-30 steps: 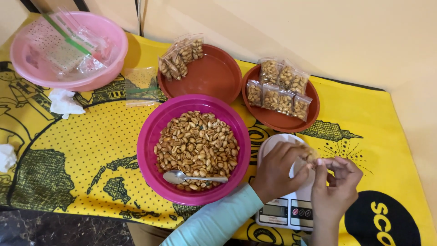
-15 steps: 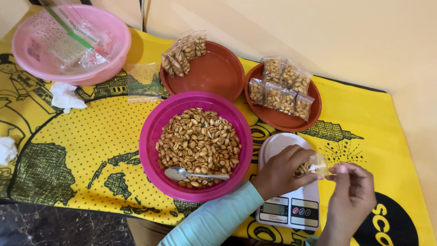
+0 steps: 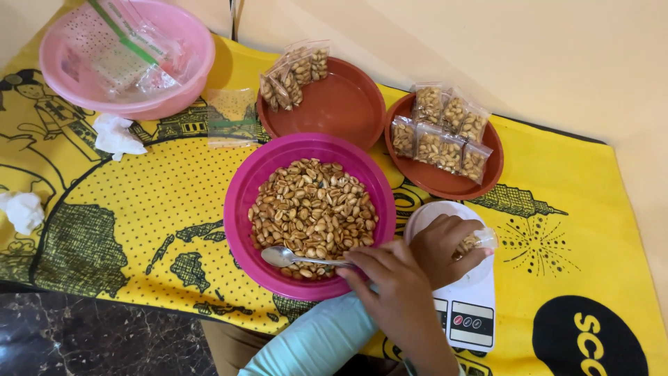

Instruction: Scooping peanuts from a bowl into small plastic bags and weighing them on a digital scale for packaging.

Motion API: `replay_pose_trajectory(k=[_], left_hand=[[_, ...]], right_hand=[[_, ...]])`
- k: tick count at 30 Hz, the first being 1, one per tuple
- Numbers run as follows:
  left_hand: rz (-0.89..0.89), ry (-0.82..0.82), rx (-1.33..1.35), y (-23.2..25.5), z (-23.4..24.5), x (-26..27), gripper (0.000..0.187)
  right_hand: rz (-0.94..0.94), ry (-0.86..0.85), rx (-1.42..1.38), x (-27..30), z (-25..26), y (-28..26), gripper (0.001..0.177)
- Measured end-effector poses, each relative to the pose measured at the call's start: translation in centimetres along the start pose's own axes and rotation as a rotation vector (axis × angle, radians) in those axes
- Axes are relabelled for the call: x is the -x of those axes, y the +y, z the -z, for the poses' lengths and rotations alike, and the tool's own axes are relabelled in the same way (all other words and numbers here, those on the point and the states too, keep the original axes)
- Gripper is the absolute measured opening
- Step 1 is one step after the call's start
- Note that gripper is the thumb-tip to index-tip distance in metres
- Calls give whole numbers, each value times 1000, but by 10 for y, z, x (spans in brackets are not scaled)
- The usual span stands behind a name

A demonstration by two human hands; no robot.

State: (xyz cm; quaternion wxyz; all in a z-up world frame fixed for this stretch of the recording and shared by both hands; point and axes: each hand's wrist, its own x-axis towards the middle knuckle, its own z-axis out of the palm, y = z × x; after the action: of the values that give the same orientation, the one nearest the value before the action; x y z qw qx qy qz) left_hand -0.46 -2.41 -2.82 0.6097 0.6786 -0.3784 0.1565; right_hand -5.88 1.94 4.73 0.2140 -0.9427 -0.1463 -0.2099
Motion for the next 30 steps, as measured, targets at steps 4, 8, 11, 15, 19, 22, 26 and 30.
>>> replay_pose_trajectory(k=[4,8,11,15,19,22,26,30], left_hand=[[-22,-28,71,0,3,-1,27],[-38,-36,93,3,6,-2,26],[-26,-65,112,2,6,-1,27],[8,-44,-7,-9,-1,6,34],[164,-362,129,-8,9,1,43],[148,-287,141,-4,5,2,39],[74,-292,93,-3,8,2,38],[71,-341,68,-1,9,2,40]], right_hand=[[-98,-169,-24,-2,-19,6,28],[-39,-239,-76,-6,-15,4,26],[-71,-185,-251,-4,-9,-1,28],[-138,163,-348,16,-1,13,16],[-505,973,-597,60,25,70,6],[-515,1336,-607,63,68,83,22],[-637,1426,-214,77,94,100,46],[-490,1287,-170,90,84,115,41]])
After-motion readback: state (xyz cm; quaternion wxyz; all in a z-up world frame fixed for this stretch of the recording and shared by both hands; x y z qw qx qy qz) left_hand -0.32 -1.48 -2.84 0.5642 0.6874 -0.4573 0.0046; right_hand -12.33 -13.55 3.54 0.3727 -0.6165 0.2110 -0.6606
